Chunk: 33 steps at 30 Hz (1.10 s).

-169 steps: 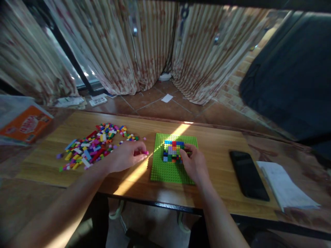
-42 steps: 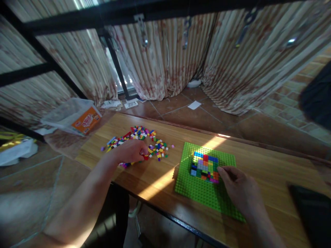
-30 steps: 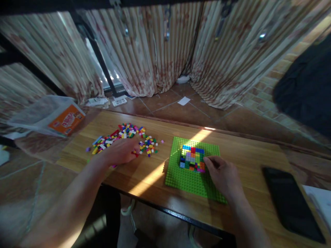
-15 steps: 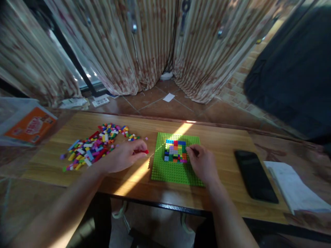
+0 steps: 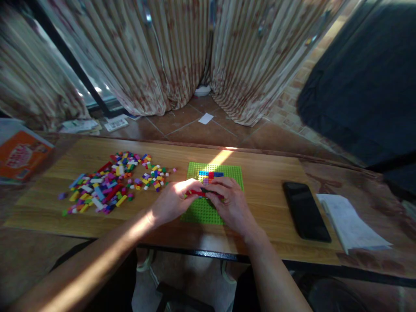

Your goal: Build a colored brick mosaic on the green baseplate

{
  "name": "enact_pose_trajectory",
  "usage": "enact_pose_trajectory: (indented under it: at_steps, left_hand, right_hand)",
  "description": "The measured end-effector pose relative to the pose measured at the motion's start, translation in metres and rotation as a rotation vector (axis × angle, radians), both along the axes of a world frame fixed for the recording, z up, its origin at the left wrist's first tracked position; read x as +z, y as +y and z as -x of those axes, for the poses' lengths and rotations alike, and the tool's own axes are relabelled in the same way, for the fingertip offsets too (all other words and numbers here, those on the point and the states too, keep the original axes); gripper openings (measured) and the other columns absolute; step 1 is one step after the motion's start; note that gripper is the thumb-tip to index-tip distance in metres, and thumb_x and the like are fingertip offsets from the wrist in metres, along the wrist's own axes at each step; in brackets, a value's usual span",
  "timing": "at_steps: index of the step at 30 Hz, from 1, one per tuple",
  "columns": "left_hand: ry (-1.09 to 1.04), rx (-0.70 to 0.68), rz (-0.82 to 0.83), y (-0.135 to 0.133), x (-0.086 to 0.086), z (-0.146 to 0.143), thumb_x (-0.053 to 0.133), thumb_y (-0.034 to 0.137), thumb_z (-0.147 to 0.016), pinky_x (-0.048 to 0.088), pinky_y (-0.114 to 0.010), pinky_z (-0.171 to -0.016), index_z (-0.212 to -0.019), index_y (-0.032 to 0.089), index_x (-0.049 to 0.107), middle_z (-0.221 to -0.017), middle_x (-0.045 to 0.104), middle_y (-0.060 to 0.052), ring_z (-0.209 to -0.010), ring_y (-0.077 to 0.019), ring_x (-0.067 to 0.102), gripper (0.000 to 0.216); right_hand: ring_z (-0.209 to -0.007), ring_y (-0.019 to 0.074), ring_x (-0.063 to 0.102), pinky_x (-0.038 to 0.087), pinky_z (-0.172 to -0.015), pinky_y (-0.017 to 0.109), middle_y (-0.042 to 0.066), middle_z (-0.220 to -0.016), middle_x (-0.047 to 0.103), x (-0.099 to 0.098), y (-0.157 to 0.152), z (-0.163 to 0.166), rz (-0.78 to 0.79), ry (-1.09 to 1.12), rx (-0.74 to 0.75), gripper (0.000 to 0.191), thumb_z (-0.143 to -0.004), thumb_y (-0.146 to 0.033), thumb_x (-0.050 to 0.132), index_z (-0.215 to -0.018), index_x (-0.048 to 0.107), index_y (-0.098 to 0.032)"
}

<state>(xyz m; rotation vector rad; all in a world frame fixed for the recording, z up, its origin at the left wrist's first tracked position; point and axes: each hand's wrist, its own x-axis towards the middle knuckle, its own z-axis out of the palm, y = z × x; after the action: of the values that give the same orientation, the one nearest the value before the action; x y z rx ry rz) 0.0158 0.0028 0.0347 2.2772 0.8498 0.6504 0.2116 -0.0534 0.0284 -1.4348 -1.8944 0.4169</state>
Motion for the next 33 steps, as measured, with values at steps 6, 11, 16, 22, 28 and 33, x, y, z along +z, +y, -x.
enact_pose_trajectory:
  at_steps: [6,11,16,22,28,33]
  left_hand:
    - [-0.006,0.127,-0.032,-0.009,-0.01,-0.006,0.057,0.019,-0.088,0.054,-0.031,-0.087,-0.11,0.022,0.065,-0.104,0.071,-0.004,-0.095,-0.0175,0.066,0.024]
    - [-0.005,0.128,-0.053,-0.009,-0.008,-0.005,0.061,0.011,-0.081,0.053,-0.034,-0.09,-0.113,0.02,0.065,-0.105,0.071,-0.004,-0.098,-0.0191,0.065,0.033]
    - [0.018,0.154,0.037,-0.004,-0.001,-0.003,0.06,0.007,-0.076,0.055,-0.031,-0.08,-0.109,0.018,0.067,-0.093,0.072,-0.004,-0.085,-0.0182,0.066,0.035]
    - [-0.007,0.148,0.023,-0.004,-0.006,-0.005,0.059,0.003,-0.073,0.054,-0.032,-0.085,-0.109,0.016,0.066,-0.096,0.072,-0.005,-0.089,-0.019,0.067,0.039]
    - [-0.032,0.132,0.02,-0.003,-0.011,-0.005,0.064,0.01,-0.077,0.055,-0.034,-0.084,-0.11,0.015,0.065,-0.097,0.072,-0.005,-0.089,-0.0199,0.067,0.033]
    - [-0.05,0.085,-0.07,-0.004,-0.014,-0.005,0.062,0.009,-0.08,0.054,-0.037,-0.087,-0.106,0.017,0.065,-0.102,0.071,-0.006,-0.096,-0.0208,0.065,0.028]
  right_hand:
    - [-0.101,0.0234,0.059,0.048,-0.089,0.044,0.005,-0.107,0.068,-0.002,0.001,-0.002,-0.031,-0.077,0.015,0.014,-0.089,-0.029,0.061,-0.095,0.074,-0.028]
    - [-0.103,0.0243,0.058,0.049,-0.09,0.046,0.006,-0.107,0.065,-0.003,-0.001,-0.007,0.021,-0.03,-0.024,0.01,-0.086,-0.029,0.065,-0.089,0.074,-0.028]
    - [-0.107,0.0253,0.056,0.046,-0.093,0.048,0.006,-0.111,0.061,-0.004,-0.003,-0.009,0.043,0.008,-0.043,0.008,-0.085,-0.029,0.067,-0.082,0.074,-0.026]
    - [-0.106,0.0261,0.056,0.046,-0.091,0.048,0.007,-0.11,0.061,-0.006,-0.002,-0.004,0.04,0.014,-0.087,0.005,-0.082,-0.027,0.069,-0.079,0.072,-0.024]
    - [-0.105,0.0262,0.057,0.045,-0.092,0.049,0.007,-0.108,0.061,-0.008,-0.001,-0.001,0.033,0.046,-0.151,0.007,-0.08,-0.028,0.071,-0.074,0.071,-0.024]
    - [-0.105,0.0255,0.058,0.046,-0.094,0.049,0.006,-0.11,0.061,-0.007,-0.003,-0.005,0.055,0.091,-0.156,0.006,-0.078,-0.031,0.071,-0.078,0.071,-0.025]
